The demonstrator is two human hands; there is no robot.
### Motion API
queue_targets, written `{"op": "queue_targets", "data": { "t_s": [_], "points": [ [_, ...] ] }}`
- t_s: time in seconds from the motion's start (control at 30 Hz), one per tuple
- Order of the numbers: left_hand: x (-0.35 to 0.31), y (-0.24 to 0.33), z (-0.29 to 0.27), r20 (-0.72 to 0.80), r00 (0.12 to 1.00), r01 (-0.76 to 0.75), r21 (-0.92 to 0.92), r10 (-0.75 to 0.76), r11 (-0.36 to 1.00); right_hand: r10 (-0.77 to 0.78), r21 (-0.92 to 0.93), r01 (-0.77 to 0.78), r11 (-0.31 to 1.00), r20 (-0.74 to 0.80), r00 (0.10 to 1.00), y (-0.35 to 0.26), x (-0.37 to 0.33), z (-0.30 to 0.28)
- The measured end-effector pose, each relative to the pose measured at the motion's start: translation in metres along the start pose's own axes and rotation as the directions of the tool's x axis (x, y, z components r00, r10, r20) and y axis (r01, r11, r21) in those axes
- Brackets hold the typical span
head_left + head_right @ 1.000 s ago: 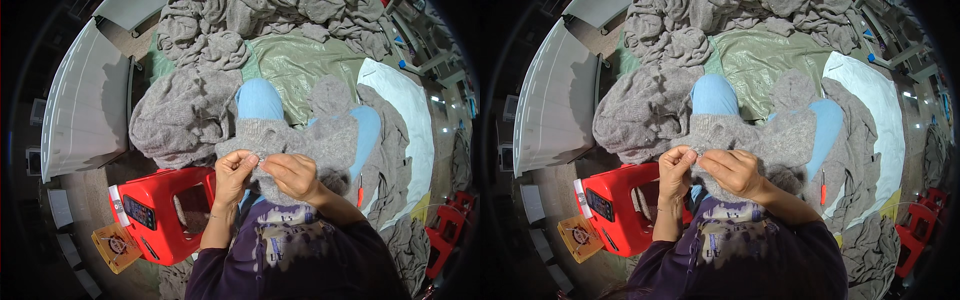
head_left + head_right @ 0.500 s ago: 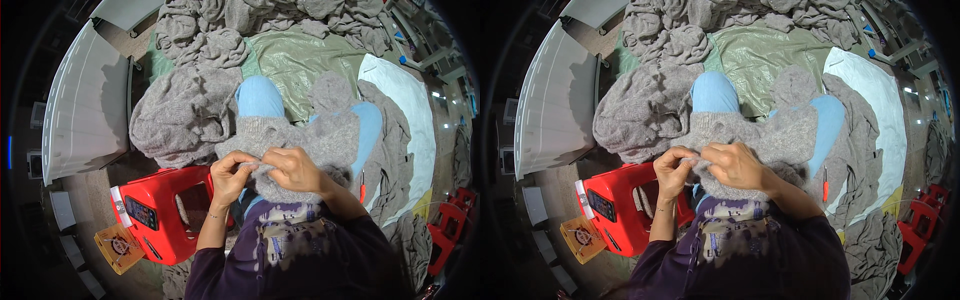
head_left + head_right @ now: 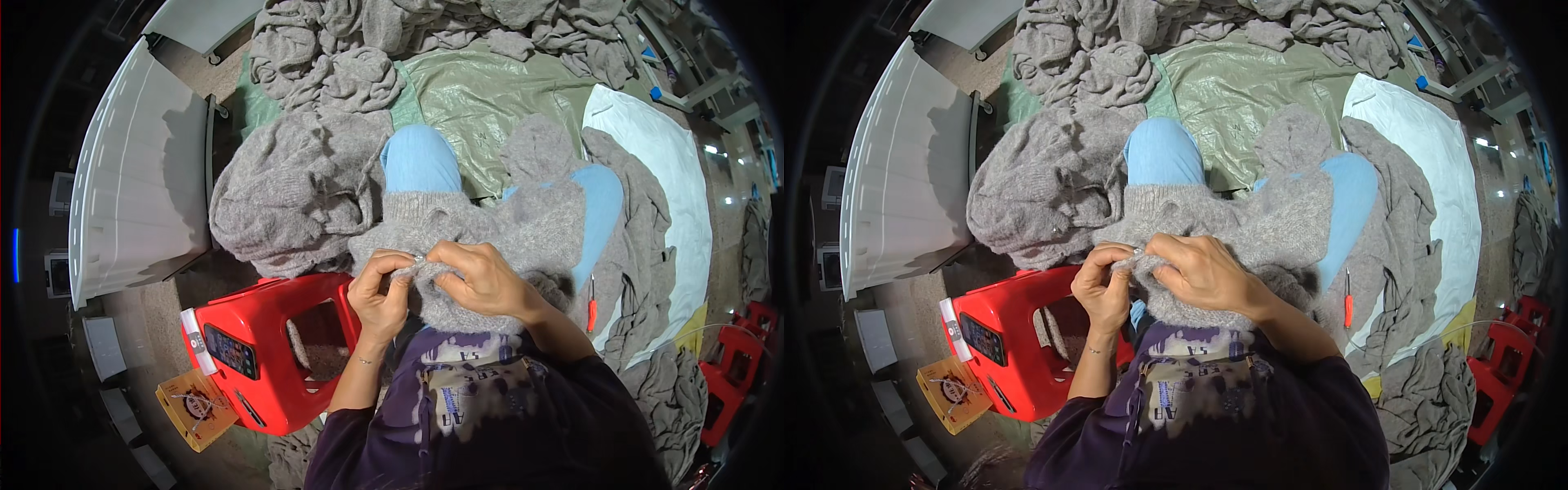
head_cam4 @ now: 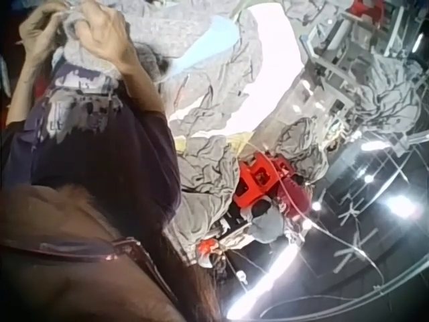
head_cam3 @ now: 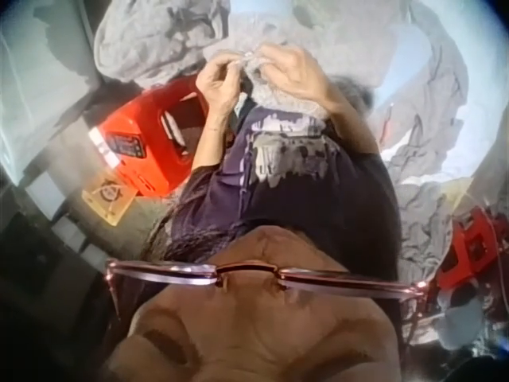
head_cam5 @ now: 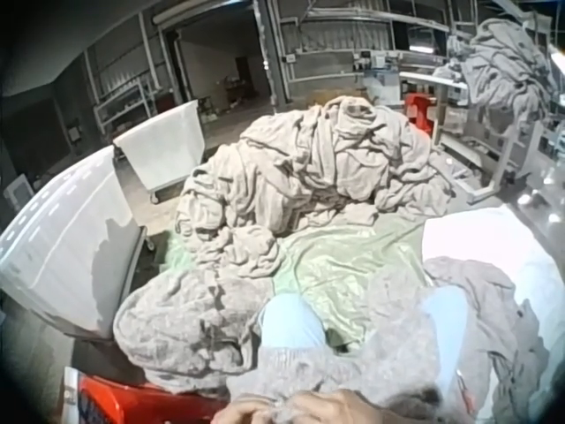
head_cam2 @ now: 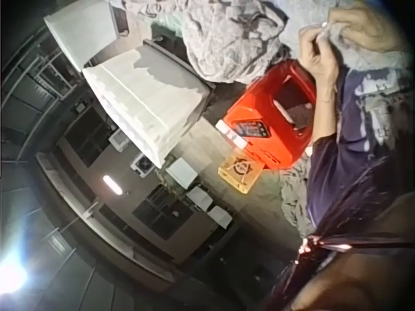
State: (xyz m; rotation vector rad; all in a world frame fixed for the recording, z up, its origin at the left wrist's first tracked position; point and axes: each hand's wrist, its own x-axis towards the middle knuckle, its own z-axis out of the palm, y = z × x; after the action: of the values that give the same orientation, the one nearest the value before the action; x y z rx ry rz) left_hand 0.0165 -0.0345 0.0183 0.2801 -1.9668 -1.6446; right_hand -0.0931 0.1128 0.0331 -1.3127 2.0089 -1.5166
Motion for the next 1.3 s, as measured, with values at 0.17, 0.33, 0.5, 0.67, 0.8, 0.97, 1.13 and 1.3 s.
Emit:
{"op": "queue_targets", "data": {
  "t_s": [0.17,0.33,0.5,0.67,0.8,0.97,1.13,1.3],
  "points": [
    [0.010,0.001,-0.008,0.172,0.985,0.011,0.004,-0.011,1.000,-0.064,-0.057,0.068,0.996,0.070,0.995,0.001,0.000,-0.002],
    [0.009,0.003,-0.001,0.099,0.994,-0.057,0.032,0.054,0.998,-0.218,-0.259,0.201,0.945,-0.036,0.975,0.000,-0.005,0.010],
    [-0.008,0.006,0.014,-0.009,0.988,-0.152,0.145,0.155,0.978,-0.243,-0.318,0.167,0.933,-0.215,0.946,-0.002,-0.011,0.030],
    [-0.014,0.006,0.021,-0.110,0.991,-0.059,0.161,0.077,0.985,-0.169,-0.260,0.103,0.960,-0.245,0.955,-0.003,-0.011,0.028],
    [-0.005,-0.003,0.003,-0.103,0.994,0.018,-0.060,-0.024,0.998,-0.099,-0.155,0.068,0.986,-0.206,0.974,0.003,-0.005,0.019],
    [0.004,-0.003,-0.011,0.128,0.988,0.107,-0.134,-0.090,0.985,-0.062,-0.075,0.061,0.995,-0.008,0.998,0.001,-0.001,0.011],
    [0.014,-0.006,-0.023,0.330,0.930,0.225,-0.162,-0.162,0.961,-0.060,0.014,0.059,0.998,0.105,0.993,0.004,-0.001,0.007],
    [0.006,0.000,0.003,0.056,0.998,-0.016,0.093,0.011,0.996,-0.240,-0.293,0.207,0.933,-0.082,0.967,-0.002,-0.002,0.021]
  ]
}}
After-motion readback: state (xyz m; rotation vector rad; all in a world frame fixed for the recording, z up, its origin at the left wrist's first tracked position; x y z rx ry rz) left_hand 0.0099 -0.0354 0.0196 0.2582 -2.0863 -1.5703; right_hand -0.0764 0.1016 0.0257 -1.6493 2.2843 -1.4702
